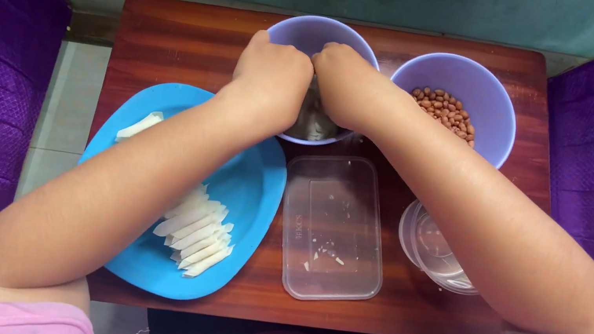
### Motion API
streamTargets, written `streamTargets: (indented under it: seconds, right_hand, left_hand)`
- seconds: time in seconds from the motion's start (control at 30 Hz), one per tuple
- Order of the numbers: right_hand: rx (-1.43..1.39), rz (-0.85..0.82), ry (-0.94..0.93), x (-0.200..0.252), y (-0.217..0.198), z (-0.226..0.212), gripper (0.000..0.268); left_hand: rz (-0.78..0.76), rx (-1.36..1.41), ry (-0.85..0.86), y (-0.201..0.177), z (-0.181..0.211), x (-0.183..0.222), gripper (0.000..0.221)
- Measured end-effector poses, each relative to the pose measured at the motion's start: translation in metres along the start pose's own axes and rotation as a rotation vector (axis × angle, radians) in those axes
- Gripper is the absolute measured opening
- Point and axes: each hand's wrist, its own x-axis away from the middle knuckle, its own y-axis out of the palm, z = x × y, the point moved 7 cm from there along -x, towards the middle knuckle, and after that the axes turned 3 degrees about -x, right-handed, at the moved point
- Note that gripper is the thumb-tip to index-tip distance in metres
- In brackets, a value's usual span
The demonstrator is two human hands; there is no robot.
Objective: Prepare small rolled snacks by placing a peanut inside a wrapper and rolling it manually.
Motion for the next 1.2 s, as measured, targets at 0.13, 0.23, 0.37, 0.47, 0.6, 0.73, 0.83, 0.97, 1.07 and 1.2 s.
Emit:
streamTargets:
  seconds: [0.13, 0.23, 0.37, 0.47, 0.6, 0.73, 0.83, 0.97, 1.07, 1.2]
  right_hand:
    - [-0.099, -0.009, 0.066, 0.011, -0.005, -0.004, 0.018]
    - [-0.153, 0.012, 0.106, 0.021, -0.019, -0.008, 0.02]
    - [-0.262, 0.07, 0.065, 0.042, -0.042, -0.013, 0.005]
    - [-0.36, 0.146, 0.004, 0.059, -0.065, -0.017, 0.011]
    - [-0.521, 0.166, -0.023, 0.078, -0.085, -0.024, 0.018]
    - [-0.562, 0.163, -0.013, 0.076, -0.076, -0.017, 0.03]
    - [-0.54, 0.155, 0.012, 0.073, -0.068, -0.012, 0.033]
    - [-0.561, 0.161, -0.058, 0.073, -0.069, -0.012, 0.038]
    - [-0.641, 0.173, -0.108, 0.074, -0.072, -0.009, 0.044]
    - [-0.823, 0.161, -0.167, 0.079, -0.077, -0.007, 0.052]
  left_hand:
    - [0.06, -0.011, 0.022, 0.001, 0.001, 0.004, 0.024]
    - [0.093, 0.036, 0.008, 0.0, -0.004, 0.003, 0.026]
    - [0.194, 0.26, -0.045, -0.026, -0.019, 0.029, 0.013]
    - [0.189, 0.544, -0.085, -0.06, -0.034, 0.064, 0.013]
    - [0.214, 0.802, -0.023, -0.09, -0.043, 0.096, 0.027]
    - [0.175, 0.731, -0.032, -0.077, -0.042, 0.092, 0.043]
    - [0.105, 0.665, -0.056, -0.059, -0.036, 0.084, 0.037]
    - [0.072, 0.635, -0.025, -0.05, -0.03, 0.073, 0.044]
    - [0.119, 0.755, 0.033, -0.056, -0.029, 0.072, 0.043]
    - [0.327, 1.004, 0.049, -0.053, -0.036, 0.062, 0.04]
